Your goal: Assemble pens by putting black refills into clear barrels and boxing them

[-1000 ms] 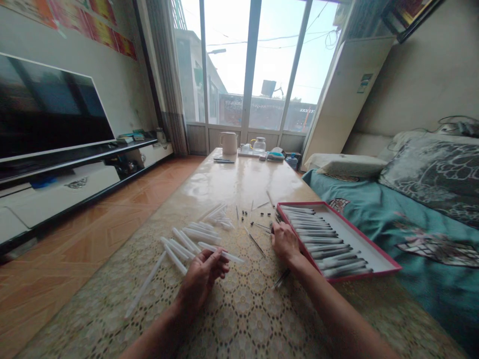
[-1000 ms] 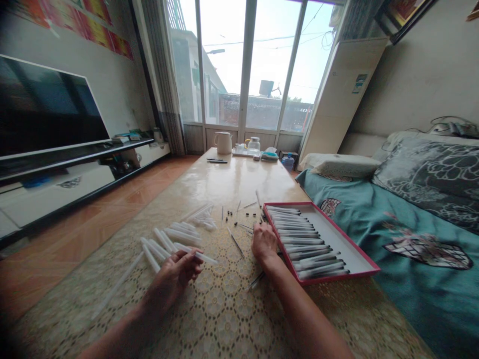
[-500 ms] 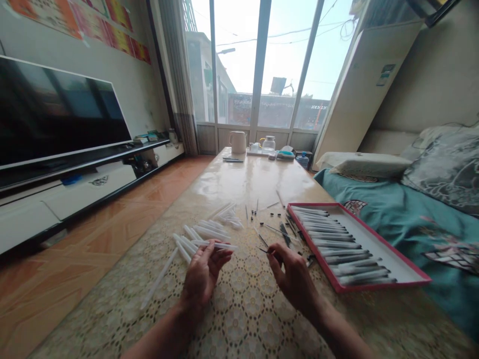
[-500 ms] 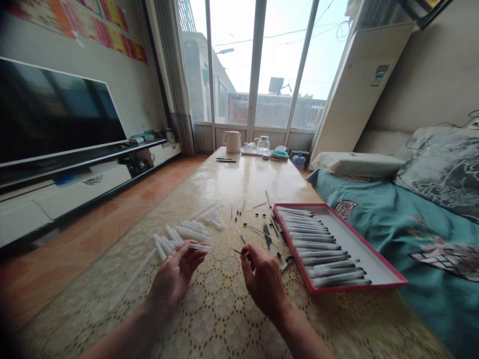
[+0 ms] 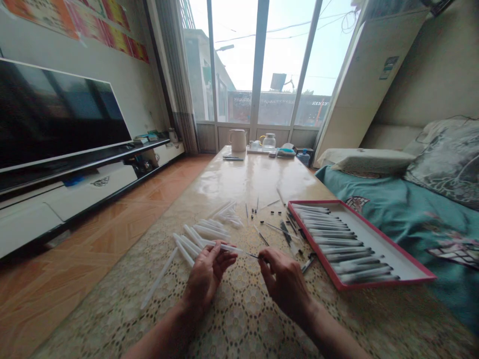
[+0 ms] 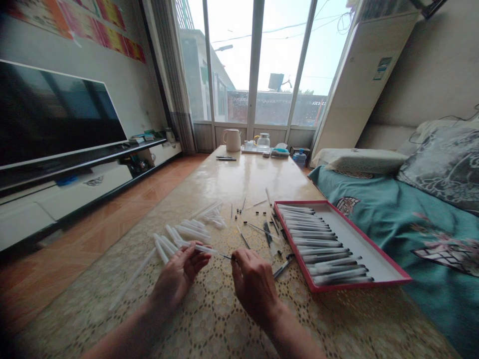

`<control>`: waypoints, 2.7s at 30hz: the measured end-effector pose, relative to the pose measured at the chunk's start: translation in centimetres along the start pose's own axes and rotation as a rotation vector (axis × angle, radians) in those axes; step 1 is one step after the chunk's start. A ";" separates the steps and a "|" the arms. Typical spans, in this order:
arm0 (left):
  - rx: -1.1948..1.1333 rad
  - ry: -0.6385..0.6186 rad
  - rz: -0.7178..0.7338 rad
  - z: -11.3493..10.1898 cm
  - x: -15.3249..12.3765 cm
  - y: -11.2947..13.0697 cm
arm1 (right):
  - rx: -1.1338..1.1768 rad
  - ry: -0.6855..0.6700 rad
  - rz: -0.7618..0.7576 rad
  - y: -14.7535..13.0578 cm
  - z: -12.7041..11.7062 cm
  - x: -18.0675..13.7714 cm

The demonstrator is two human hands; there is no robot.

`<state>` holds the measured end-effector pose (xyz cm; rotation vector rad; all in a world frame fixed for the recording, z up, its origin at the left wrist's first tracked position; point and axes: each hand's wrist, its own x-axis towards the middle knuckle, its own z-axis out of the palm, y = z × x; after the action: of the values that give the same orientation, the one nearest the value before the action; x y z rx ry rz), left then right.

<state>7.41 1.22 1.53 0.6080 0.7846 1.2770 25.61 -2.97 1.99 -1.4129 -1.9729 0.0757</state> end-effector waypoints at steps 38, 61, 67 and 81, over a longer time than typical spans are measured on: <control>-0.113 -0.037 -0.153 -0.3 -0.1 0.2 | -0.447 -0.090 0.350 6.4 -2.9 0.9; 0.087 -0.102 -0.118 0.2 -0.3 -0.3 | 0.628 0.018 0.242 0.8 0.4 0.7; 0.103 -0.121 -0.114 0.1 -0.2 -0.3 | 0.722 0.005 0.284 1.1 0.6 0.6; 0.161 -0.207 -0.093 0.2 -0.4 -0.4 | 0.679 -0.098 0.350 1.7 1.3 0.3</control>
<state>7.76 0.71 1.38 0.8108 0.7388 1.0535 26.22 -1.65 0.46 -1.2736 -1.5237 0.8974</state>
